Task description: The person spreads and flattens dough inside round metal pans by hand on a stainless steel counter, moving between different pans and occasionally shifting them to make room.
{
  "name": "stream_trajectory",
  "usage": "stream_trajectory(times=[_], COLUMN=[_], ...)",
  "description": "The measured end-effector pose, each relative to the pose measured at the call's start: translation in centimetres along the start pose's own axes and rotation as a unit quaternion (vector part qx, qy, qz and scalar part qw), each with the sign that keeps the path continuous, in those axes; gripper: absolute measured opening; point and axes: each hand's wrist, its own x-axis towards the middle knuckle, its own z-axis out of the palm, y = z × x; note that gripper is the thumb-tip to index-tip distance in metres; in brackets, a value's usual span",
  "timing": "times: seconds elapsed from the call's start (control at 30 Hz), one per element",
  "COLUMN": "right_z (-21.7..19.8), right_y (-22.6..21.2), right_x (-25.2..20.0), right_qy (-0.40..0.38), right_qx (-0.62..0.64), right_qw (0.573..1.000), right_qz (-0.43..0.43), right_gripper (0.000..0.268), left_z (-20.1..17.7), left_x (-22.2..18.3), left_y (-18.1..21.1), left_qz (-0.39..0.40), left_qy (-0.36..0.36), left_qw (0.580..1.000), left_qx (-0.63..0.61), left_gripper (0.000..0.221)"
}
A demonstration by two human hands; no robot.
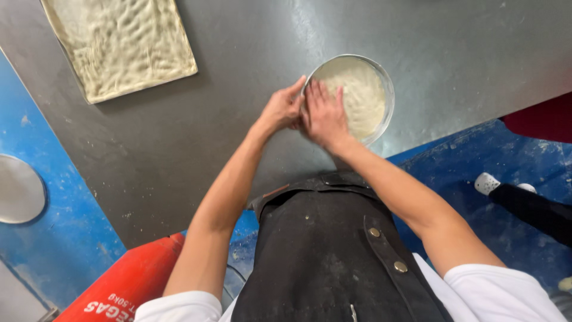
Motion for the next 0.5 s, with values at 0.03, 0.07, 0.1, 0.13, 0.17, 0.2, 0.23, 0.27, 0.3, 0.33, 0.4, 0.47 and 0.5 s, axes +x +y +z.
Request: stream_trajectory(times=[0.03, 0.07, 0.1, 0.13, 0.17, 0.2, 0.23, 0.27, 0.3, 0.33, 0.4, 0.47, 0.5], right_z=[-0.1, -0.3, -0.3, -0.3, -0.4, -0.4, -0.4, -0.4, -0.1, 0.2, 0.3, 0.0, -0.2], right_y=[0.0, 0.4, 0.6, 0.9, 1.5, 1.9, 2.4, 2.8, 2.9, 2.9, 3.2, 4.2, 4.7], right_x=[-0.2, -0.3, -0.8, -1.3, -1.6, -1.9, -2.1, -2.1, -1.8, -1.3, 0.1, 1.8, 2.3], right_qy=[0.002, -0.047, -0.098, -0.148, -0.101, -0.053, -0.005, -0.026, -0.045, -0.064, -0.017, -0.017, -0.041], right_qx=[-0.033, 0.008, 0.052, 0.097, 0.081, 0.064, 0.046, 0.031, 0.019, 0.007, 0.003, 0.029, 0.06], right_qw=[0.999, 0.999, 0.994, 0.984, 0.991, 0.996, 0.998, 0.999, 0.998, 0.998, 0.999, 0.997, 0.994], right_qz=[-0.03, -0.026, -0.021, -0.016, -0.021, -0.026, -0.032, -0.029, -0.026, -0.024, 0.03, 0.065, 0.076], right_gripper=[0.063, 0.061, 0.06, 0.058, 0.06, 0.061, 0.063, 0.063, 0.063, 0.063, 0.063, 0.06, 0.058], left_z=[0.6, 0.3, 0.2, 0.3, 0.5, 0.7, 0.9, 1.5, 1.9, 2.2, 2.8, 3.5, 3.8], left_x=[0.0, 0.3, 0.2, 0.2, 0.4, 0.6, 0.8, 1.1, 1.3, 1.4, 1.8, 2.3, 2.3], left_y=[-0.3, -0.6, -1.0, -1.3, -1.5, -1.5, -1.4, -1.0, -0.7, -0.4, 0.4, 0.8, 0.7], left_qz=[0.022, -0.003, -0.032, -0.061, -0.059, -0.057, -0.054, -0.033, -0.011, 0.011, -0.006, -0.006, 0.0], left_qy=[0.012, -0.004, -0.019, -0.034, -0.012, 0.011, 0.034, 0.044, 0.055, 0.067, 0.04, 0.034, 0.039], left_qw=[1.0, 0.999, 0.994, 0.985, 0.99, 0.993, 0.995, 0.997, 0.997, 0.997, 0.998, 0.998, 0.998], left_qx=[0.011, -0.044, -0.1, -0.155, -0.127, -0.098, -0.071, -0.062, -0.049, -0.037, -0.04, -0.044, -0.045], left_gripper=[0.052, 0.047, 0.043, 0.04, 0.037, 0.036, 0.036, 0.035, 0.036, 0.04, 0.042, 0.044, 0.045])
